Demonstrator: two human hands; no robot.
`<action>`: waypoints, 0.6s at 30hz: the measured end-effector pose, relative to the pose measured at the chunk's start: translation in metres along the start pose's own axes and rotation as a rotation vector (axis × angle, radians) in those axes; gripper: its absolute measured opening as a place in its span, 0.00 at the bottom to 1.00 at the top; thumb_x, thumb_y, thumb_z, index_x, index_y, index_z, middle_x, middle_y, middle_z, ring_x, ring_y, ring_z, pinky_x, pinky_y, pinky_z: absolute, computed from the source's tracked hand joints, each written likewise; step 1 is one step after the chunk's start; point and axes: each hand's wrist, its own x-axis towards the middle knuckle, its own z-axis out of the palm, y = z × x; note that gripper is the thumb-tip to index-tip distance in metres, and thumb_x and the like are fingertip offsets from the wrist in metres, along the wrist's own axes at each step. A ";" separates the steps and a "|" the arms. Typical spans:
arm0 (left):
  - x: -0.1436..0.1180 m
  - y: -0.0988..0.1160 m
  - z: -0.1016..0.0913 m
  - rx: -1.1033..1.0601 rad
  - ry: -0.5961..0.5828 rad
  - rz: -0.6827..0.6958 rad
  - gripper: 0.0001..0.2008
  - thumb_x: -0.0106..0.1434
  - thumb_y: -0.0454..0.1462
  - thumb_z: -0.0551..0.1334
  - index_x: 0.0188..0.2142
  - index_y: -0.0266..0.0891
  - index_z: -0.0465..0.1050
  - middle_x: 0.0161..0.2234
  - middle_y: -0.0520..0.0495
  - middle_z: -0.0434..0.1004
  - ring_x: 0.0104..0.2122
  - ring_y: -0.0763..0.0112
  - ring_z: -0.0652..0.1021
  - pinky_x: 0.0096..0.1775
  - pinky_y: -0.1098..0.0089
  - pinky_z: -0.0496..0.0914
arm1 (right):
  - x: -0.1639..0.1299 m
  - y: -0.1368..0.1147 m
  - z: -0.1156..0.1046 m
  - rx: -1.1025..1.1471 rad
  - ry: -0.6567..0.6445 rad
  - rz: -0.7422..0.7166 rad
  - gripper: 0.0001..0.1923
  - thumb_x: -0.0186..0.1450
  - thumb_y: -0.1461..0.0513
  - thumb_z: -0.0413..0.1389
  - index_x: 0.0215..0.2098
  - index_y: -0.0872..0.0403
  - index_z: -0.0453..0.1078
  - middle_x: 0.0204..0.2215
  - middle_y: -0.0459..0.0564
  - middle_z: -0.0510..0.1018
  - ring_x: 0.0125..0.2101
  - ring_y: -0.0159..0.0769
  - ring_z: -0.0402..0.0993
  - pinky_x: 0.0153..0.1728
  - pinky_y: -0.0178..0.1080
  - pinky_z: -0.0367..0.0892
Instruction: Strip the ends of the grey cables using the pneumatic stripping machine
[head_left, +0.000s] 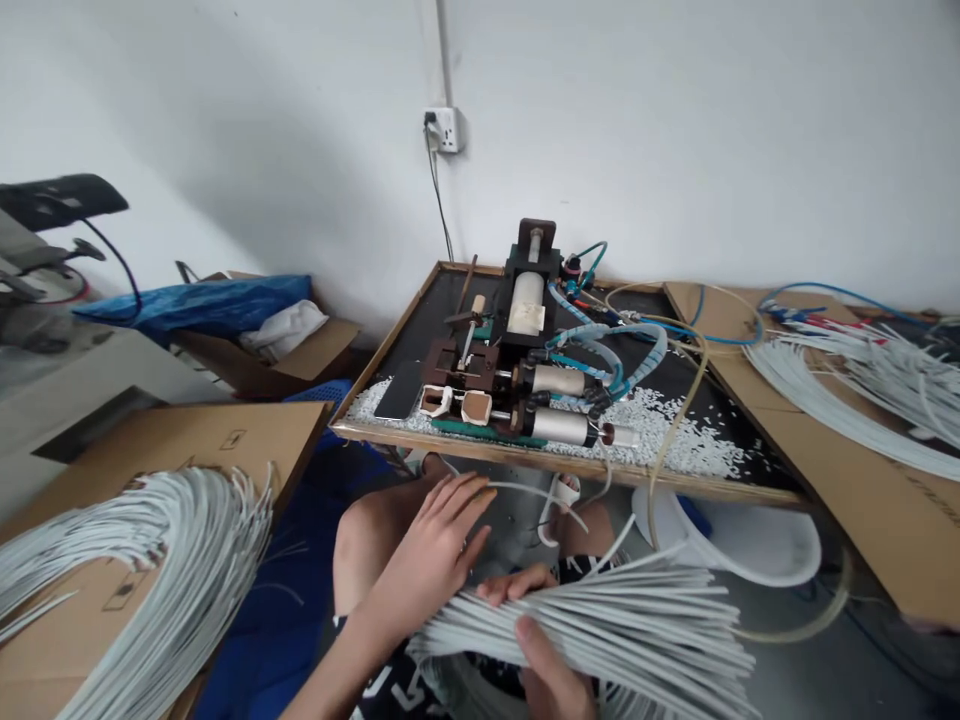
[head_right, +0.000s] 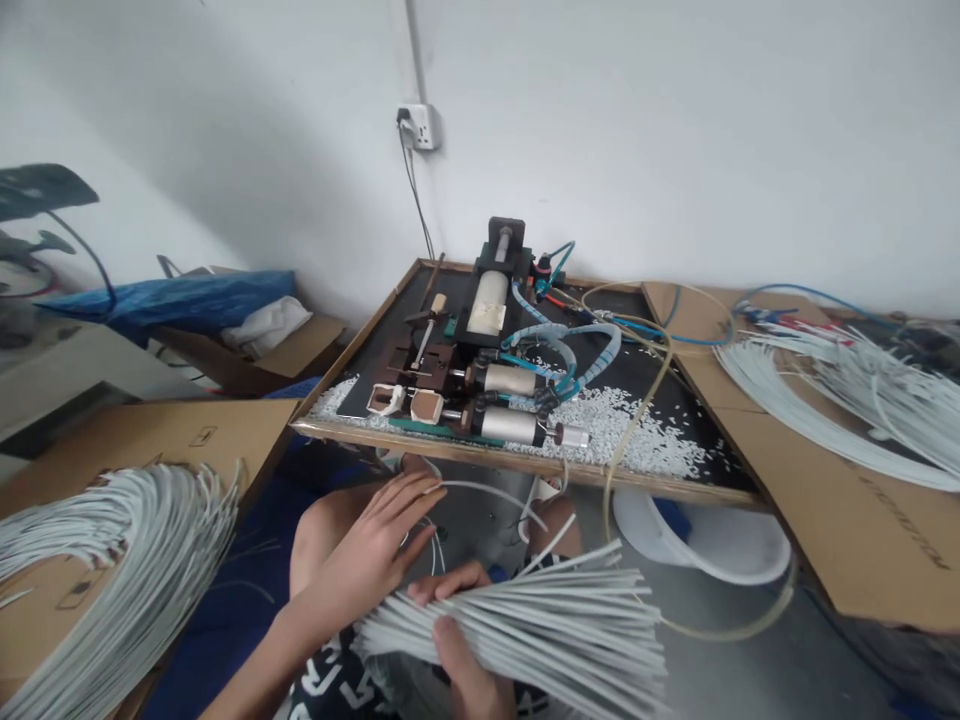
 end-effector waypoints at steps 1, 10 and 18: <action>-0.002 0.001 -0.001 -0.029 0.006 -0.009 0.18 0.71 0.33 0.58 0.59 0.41 0.73 0.59 0.39 0.76 0.62 0.53 0.72 0.61 0.49 0.69 | -0.001 0.001 -0.001 -0.017 0.015 0.000 0.15 0.61 0.49 0.68 0.40 0.47 0.77 0.34 0.48 0.84 0.41 0.42 0.80 0.50 0.44 0.73; -0.009 0.041 -0.029 -0.487 -0.215 0.093 0.09 0.71 0.33 0.63 0.49 0.43 0.78 0.47 0.43 0.81 0.49 0.62 0.77 0.51 0.62 0.73 | -0.004 -0.002 -0.005 0.152 0.005 0.186 0.27 0.62 0.51 0.66 0.58 0.46 0.70 0.51 0.51 0.82 0.51 0.42 0.79 0.56 0.45 0.71; -0.005 0.043 -0.026 -0.390 -0.221 0.083 0.05 0.69 0.33 0.65 0.43 0.43 0.79 0.42 0.44 0.82 0.45 0.61 0.77 0.49 0.62 0.73 | -0.003 0.001 -0.005 0.133 0.005 0.140 0.25 0.61 0.52 0.67 0.56 0.45 0.74 0.49 0.50 0.83 0.52 0.45 0.80 0.58 0.49 0.72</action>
